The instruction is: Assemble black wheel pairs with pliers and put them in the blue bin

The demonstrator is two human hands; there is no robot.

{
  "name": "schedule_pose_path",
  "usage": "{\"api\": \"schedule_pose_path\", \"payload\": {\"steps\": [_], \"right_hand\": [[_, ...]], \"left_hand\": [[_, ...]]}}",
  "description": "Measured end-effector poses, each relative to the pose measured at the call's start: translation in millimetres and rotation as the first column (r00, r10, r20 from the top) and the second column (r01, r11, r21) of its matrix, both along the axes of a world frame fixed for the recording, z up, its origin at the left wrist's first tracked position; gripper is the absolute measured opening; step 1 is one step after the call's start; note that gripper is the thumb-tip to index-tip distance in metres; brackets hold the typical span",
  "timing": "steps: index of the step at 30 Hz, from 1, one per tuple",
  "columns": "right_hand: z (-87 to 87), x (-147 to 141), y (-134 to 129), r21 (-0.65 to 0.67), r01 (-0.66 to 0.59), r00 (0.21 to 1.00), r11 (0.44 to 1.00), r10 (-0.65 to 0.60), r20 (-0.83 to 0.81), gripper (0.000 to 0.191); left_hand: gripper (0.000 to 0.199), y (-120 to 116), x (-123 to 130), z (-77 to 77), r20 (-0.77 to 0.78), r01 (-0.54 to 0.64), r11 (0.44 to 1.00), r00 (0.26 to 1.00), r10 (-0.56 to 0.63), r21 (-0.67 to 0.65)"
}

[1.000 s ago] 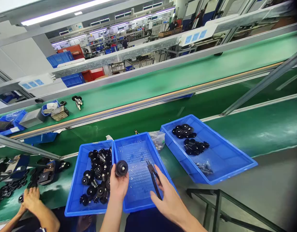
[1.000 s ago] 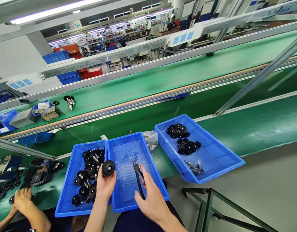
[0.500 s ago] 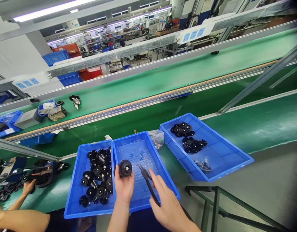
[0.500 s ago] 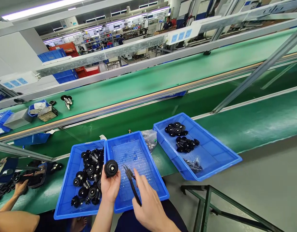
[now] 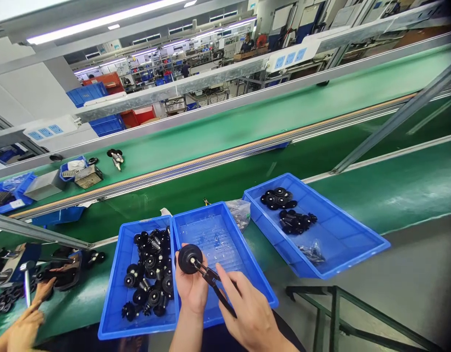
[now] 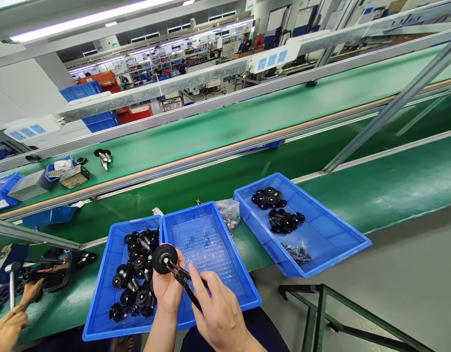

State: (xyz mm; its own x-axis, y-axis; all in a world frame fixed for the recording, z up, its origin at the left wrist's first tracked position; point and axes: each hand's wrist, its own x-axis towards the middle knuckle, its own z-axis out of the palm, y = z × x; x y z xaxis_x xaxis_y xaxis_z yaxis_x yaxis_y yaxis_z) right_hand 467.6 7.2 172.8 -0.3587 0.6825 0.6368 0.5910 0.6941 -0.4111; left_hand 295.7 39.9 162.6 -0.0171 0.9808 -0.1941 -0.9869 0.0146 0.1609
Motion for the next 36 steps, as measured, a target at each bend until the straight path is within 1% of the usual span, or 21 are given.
{"api": "schedule_pose_path", "payload": {"steps": [2, 5, 10, 12, 15, 17, 23, 27, 30, 33, 36], "right_hand": [[-2.5, 0, 1, -0.01, -0.008, 1.0, 1.0, 0.008, 0.011, 0.075], [-4.0, 1, 3, -0.013, -0.016, 1.0, 1.0, 0.017, 0.011, 0.075], [-1.9, 1, 4, -0.002, -0.013, 1.0, 1.0, 0.013, 0.002, 0.076], [-2.3, 0, 5, 0.002, -0.012, 1.0, 1.0, 0.012, 0.004, 0.076], [-3.4, -1, 6, -0.005, -0.007, 1.0, 1.0, 0.007, 0.006, 0.075], [-3.2, -2, 6, -0.009, -0.005, 1.0, 1.0, 0.005, 0.0, 0.074], [-0.6, -3, 8, -0.011, 0.0, 1.0, 1.0, 0.0, -0.002, 0.073], [-2.3, -6, 10, -0.059, -0.016, 0.999, 0.998, 0.014, -0.032, 0.073], [-6.3, -8, 9, -0.114, -0.044, 0.998, 0.992, 0.039, -0.05, 0.078], [-11.0, -10, 9, -0.155, -0.077, 0.996, 0.985, 0.069, -0.055, 0.082], [-13.8, -8, 10, -0.176, -0.126, 0.99, 0.976, 0.112, -0.085, 0.081]], "left_hand": [[0.04, 0, 1, 3.8, -0.041, 0.009, 1.0, 0.999, -0.009, 0.015], [0.044, 0, 3, 7.7, -0.086, 0.002, 1.0, 0.996, 0.001, 0.031], [0.04, 2, 3, 7.3, -0.159, 0.04, 0.995, 0.987, -0.026, 0.086], [0.041, 3, 2, 6.3, -0.152, 0.043, 0.994, 0.988, -0.028, 0.096], [0.047, 5, 2, 5.7, -0.078, 0.034, 0.997, 0.997, -0.029, 0.071], [0.05, 6, 2, 5.8, -0.058, 0.037, 0.997, 0.998, -0.033, 0.064], [0.038, 8, 0, 4.1, -0.179, 0.065, 0.988, 0.983, -0.039, 0.139], [0.035, 9, -1, 0.0, -0.203, 0.059, 0.99, 0.979, -0.031, 0.132], [0.033, 10, -3, -3.2, -0.254, 0.059, 0.992, 0.967, -0.03, 0.108], [0.04, 11, -6, -5.4, -0.27, 0.037, 0.996, 0.963, -0.014, 0.077], [0.046, 12, -8, -6.5, -0.216, 0.021, 0.997, 0.976, -0.004, 0.075]]}}
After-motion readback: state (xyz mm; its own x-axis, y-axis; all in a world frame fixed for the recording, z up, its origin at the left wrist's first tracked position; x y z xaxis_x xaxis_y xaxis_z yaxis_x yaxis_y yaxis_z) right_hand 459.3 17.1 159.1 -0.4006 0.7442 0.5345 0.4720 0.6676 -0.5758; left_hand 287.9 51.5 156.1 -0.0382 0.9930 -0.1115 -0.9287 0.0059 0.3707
